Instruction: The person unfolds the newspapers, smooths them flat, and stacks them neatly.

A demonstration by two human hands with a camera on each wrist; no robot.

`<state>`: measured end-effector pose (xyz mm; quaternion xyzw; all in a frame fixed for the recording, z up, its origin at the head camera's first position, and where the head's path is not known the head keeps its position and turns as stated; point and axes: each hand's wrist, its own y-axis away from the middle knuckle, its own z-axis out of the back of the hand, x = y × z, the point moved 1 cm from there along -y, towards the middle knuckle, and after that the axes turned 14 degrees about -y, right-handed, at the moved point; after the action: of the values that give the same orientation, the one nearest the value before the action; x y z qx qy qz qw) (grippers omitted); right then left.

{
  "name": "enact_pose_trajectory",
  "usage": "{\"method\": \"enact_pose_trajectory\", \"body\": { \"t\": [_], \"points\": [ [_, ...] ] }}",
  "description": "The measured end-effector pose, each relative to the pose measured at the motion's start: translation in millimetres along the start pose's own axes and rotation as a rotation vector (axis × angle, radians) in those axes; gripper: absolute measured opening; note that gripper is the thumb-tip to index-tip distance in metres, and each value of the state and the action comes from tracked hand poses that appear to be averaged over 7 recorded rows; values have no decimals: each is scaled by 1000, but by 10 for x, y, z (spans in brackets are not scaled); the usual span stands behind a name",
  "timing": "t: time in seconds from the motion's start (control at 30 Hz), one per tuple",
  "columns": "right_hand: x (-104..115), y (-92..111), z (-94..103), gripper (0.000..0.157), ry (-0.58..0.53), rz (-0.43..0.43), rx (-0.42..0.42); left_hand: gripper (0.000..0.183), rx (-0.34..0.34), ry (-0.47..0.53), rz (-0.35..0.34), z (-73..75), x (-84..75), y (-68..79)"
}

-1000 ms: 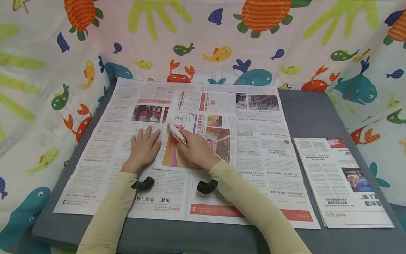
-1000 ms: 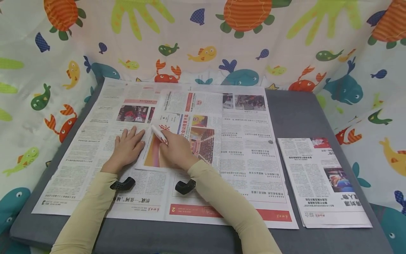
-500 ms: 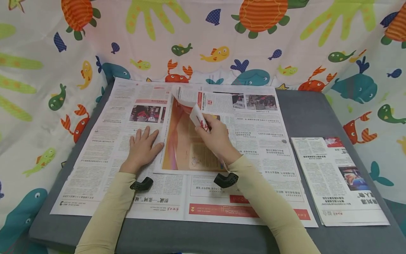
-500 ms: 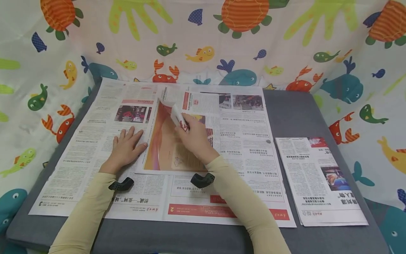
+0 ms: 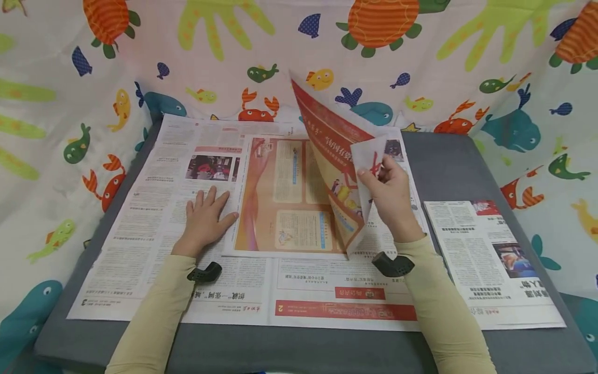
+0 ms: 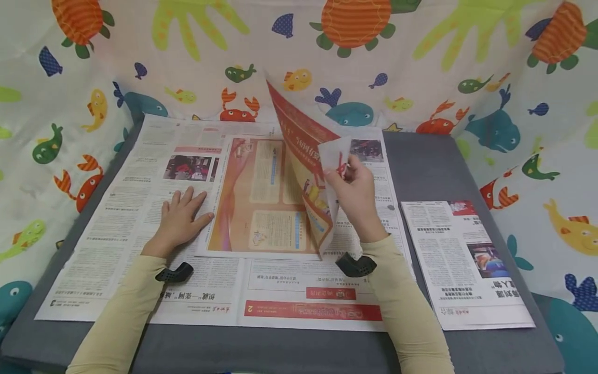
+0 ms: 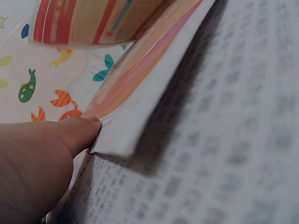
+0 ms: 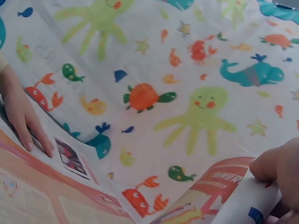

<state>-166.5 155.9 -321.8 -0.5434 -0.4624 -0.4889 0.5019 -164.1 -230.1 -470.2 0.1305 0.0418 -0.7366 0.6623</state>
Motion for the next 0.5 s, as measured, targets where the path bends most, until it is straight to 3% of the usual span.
{"method": "enact_pose_trajectory", "body": {
  "t": [0.23,0.5],
  "points": [
    [-21,133,480,52,-272,-97,-86,71,-3,-6,-1,19,22,9],
    [-178,278,913,62,-414,-178,-172,68,11,5,-4,16,13,29]
  ]
}}
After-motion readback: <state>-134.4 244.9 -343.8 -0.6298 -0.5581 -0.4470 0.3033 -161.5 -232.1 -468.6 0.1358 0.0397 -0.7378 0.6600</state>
